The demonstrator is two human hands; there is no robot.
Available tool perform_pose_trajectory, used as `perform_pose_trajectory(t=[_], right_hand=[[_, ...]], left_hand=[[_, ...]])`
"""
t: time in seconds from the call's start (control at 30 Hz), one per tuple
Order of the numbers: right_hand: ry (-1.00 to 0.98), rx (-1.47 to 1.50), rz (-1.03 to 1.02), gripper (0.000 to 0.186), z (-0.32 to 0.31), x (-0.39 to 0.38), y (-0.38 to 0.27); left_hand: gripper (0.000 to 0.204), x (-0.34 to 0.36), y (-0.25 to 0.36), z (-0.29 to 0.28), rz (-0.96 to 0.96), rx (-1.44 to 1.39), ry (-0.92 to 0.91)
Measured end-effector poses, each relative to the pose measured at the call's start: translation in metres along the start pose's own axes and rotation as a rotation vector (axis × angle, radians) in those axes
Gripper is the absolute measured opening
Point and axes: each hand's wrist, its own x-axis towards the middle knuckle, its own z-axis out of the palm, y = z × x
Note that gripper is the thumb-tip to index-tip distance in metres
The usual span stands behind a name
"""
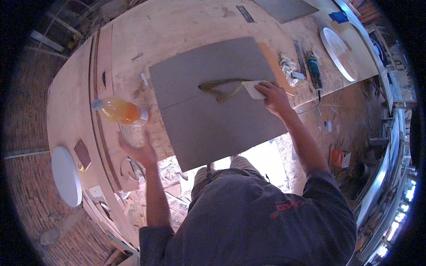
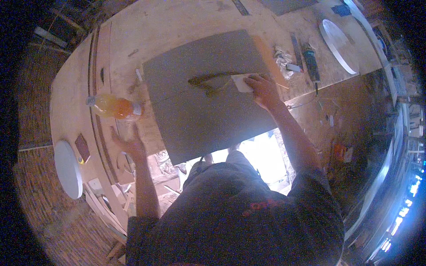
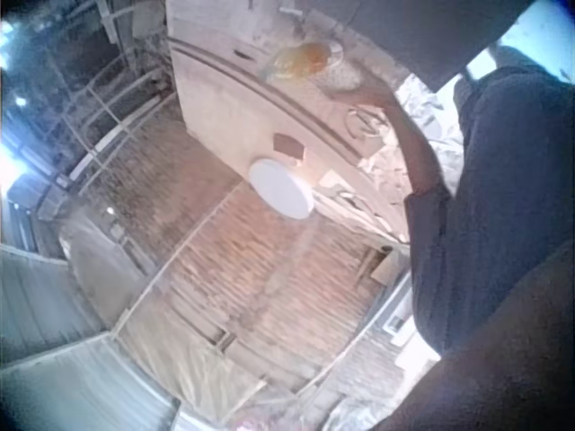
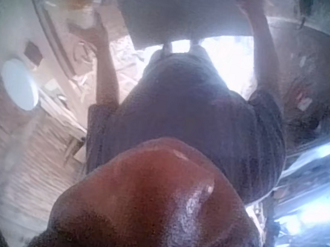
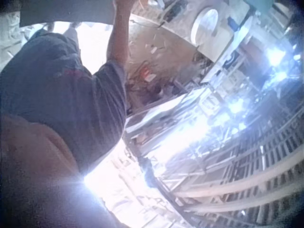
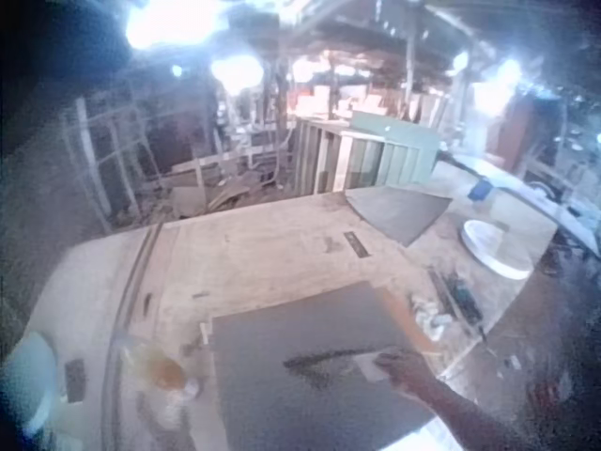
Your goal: The person pours a liquid finish from a plastic bottle onto a rectangular wooden board and spreads it evenly using a small wooden spreader. They work methodically across the surface, ensuring full coverage.
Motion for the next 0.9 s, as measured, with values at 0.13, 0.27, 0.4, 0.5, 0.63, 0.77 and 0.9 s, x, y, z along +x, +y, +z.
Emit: perform_pose_trajectory(t=[0.13,0.27,0.4,0.5,0.63,0.77,0.9], right_hand=[[-0.058,-0.04,-0.246,0.058,0.017,0.033,0.016],[-0.149,-0.082,-0.483,0.057,0.012,0.08,0.002],[-0.214,-0.113,-0.583,0.053,0.022,0.119,0.015],[-0.311,-0.034,-0.556,0.048,0.027,0.136,0.028],[-0.242,-0.101,-0.766,0.041,0.024,0.142,0.095],[-0.484,-0.225,-0.572,0.038,-0.027,0.127,0.114],[-0.663,-0.295,-0.421,0.039,-0.068,0.102,0.133]], left_hand=[[0.116,-0.114,0.094,0.021,0.492,0.026,-0.518],[0.116,-0.172,0.162,0.056,0.531,0.069,-1.068],[0.109,-0.208,0.165,0.095,0.557,0.179,-1.018],[0.102,-0.224,0.15,0.111,0.541,0.17,-0.937],[0.096,-0.223,0.151,0.111,0.522,0.116,-0.952],[0.093,-0.221,0.158,0.104,0.481,0.152,-0.973],[0.091,-0.219,0.161,0.104,0.482,0.134,-0.966]])
